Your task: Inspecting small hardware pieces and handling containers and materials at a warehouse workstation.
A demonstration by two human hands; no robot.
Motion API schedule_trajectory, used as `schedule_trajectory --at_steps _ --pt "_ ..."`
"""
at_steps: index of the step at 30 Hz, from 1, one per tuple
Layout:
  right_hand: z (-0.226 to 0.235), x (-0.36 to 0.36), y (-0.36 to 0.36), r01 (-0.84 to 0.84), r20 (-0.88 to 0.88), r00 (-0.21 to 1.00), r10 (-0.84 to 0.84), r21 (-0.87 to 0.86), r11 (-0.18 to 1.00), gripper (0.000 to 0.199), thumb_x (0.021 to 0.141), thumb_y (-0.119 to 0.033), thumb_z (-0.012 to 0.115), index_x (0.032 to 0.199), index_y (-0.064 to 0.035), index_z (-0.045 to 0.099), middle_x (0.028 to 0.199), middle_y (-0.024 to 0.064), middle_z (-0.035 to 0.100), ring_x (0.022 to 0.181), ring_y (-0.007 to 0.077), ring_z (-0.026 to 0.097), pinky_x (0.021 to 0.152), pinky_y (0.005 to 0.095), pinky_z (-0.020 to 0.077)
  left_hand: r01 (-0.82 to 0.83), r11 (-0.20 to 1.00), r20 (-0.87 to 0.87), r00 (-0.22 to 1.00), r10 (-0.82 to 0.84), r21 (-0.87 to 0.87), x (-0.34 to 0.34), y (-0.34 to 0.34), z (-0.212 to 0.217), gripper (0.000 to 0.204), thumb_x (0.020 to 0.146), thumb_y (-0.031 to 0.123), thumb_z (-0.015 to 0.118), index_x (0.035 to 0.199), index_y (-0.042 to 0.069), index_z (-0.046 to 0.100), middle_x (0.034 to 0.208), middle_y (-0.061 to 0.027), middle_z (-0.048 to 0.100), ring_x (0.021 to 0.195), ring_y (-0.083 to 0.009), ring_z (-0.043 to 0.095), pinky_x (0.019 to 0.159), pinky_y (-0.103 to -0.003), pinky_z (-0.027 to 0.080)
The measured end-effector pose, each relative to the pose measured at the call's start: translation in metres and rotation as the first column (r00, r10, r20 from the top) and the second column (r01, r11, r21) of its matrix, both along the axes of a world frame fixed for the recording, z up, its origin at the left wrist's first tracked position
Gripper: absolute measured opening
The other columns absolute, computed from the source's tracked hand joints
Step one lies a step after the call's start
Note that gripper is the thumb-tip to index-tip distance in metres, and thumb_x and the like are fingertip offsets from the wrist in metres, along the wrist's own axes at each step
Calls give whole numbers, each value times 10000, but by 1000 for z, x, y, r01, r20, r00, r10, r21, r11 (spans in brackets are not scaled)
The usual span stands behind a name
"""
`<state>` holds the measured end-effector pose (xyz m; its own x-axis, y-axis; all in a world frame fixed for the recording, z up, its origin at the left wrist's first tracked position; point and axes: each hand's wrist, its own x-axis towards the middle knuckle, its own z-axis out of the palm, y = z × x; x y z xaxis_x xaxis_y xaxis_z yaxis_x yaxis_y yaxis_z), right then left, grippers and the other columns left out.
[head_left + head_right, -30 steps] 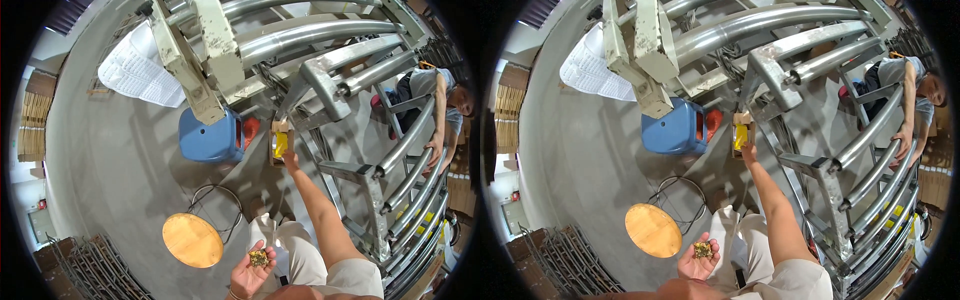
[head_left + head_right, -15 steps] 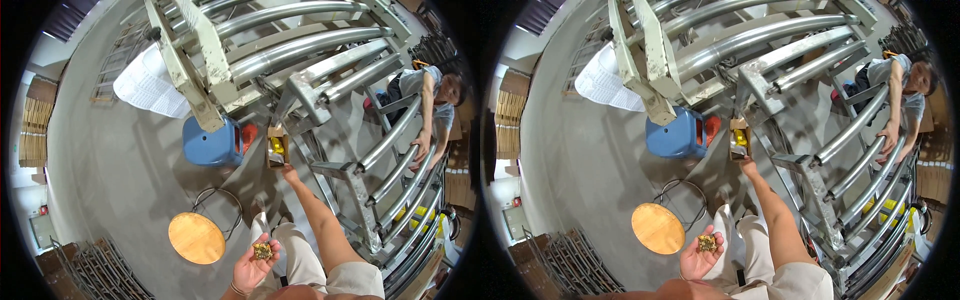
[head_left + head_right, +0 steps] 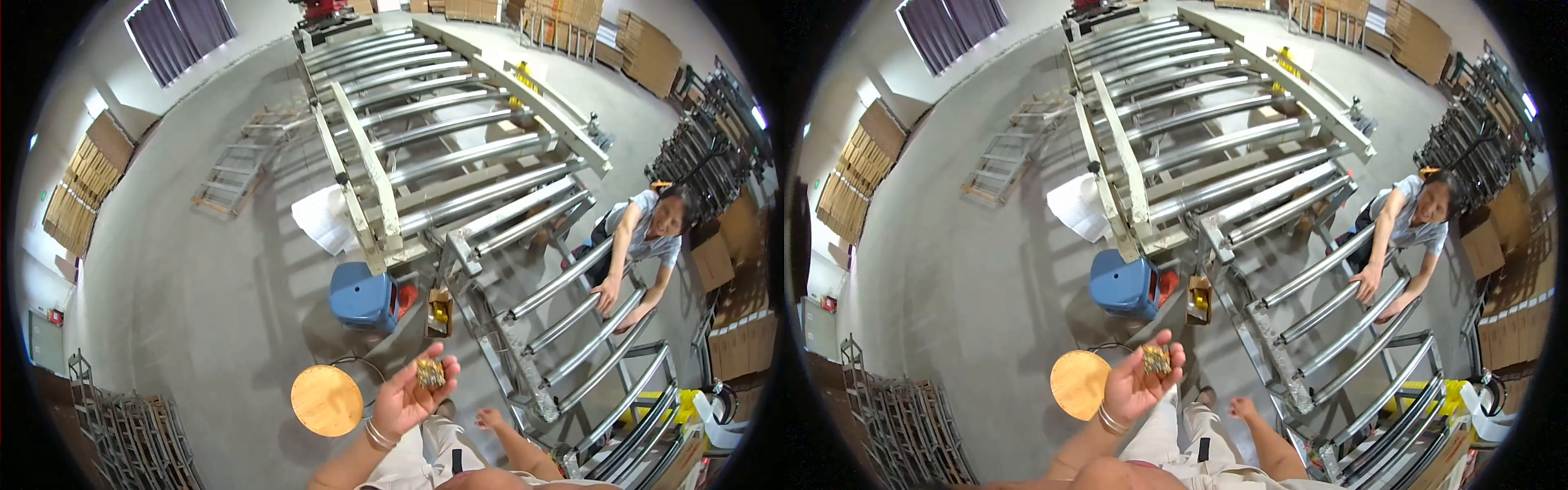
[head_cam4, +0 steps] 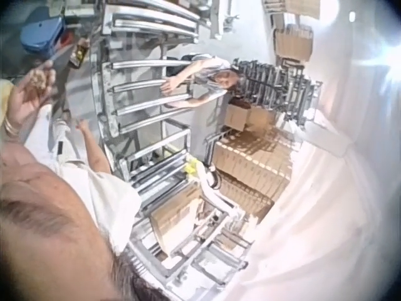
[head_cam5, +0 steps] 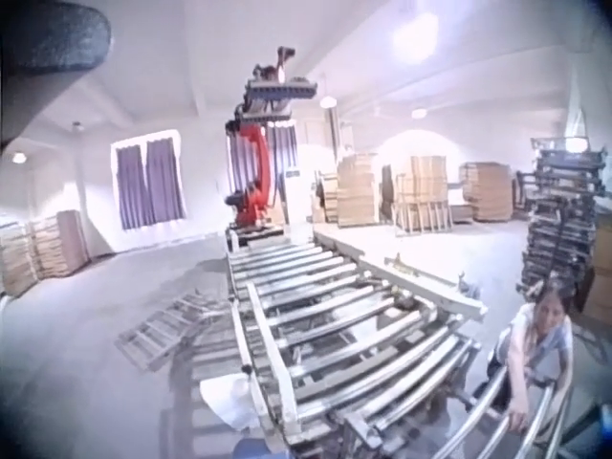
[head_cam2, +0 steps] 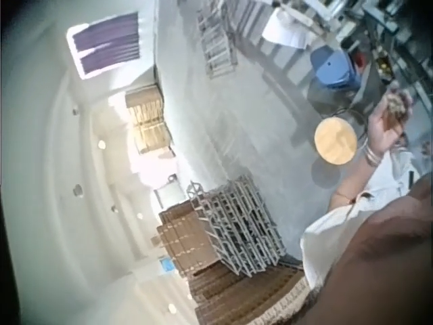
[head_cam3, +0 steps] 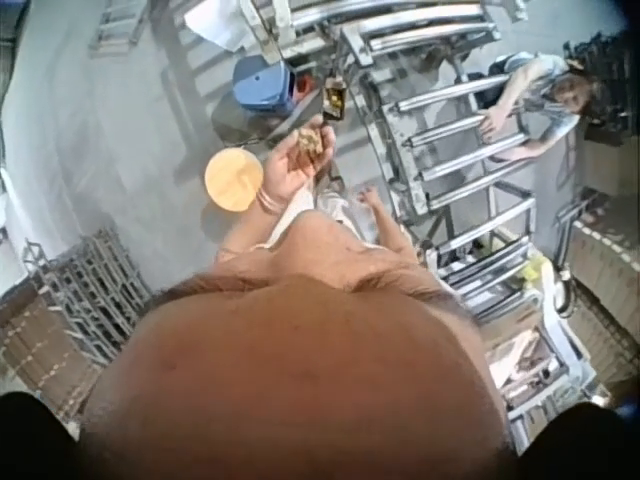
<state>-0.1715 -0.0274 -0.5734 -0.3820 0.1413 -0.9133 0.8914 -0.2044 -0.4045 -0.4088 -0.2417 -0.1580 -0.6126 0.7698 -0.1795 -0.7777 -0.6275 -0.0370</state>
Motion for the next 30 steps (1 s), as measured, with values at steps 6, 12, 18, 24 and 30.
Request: schedule_trajectory --at_steps 6,12,18,24,30 --pt "75 81 38 205 -38 978 -203 55 977 133 830 -118 528 876 -6 583 683 78 574 544 163 576 464 307 506 -5 992 -207 978 32 129 5 7 106 442 924 196 410 1318 25 307 1274 -192 419 1198 -304 414 1018 -423 344" --pt "106 116 36 265 -123 958 -258 42 963 167 825 -121 527 960 -33 569 723 59 591 566 154 579 510 295 509 126 958 -429 903 -4 256 42 11 159 460 935 213 377 1345 35 270 1301 -192 388 1241 -318 357 1033 -432 314" --pt "120 127 25 156 -156 976 -151 22 988 160 829 -147 527 929 -40 591 729 60 594 590 145 586 527 288 511 188 925 -470 883 -11 330 86 0 187 487 937 231 361 1364 40 227 1313 -195 372 1241 -319 357 1026 -434 316" --pt "134 135 26 161 -160 976 -150 59 985 107 783 -107 533 827 -47 610 691 51 589 591 151 582 513 285 497 263 930 -563 823 -77 257 118 -14 221 517 922 250 402 1378 80 229 1274 -197 405 1191 -355 404 990 -471 344" --pt "127 131 19 156 -172 976 -135 117 981 106 767 -93 516 759 -39 607 650 51 575 573 159 572 508 293 488 324 933 -666 732 -142 158 131 -37 257 498 899 303 435 1338 91 335 1219 -225 439 1125 -380 459 896 -459 398"
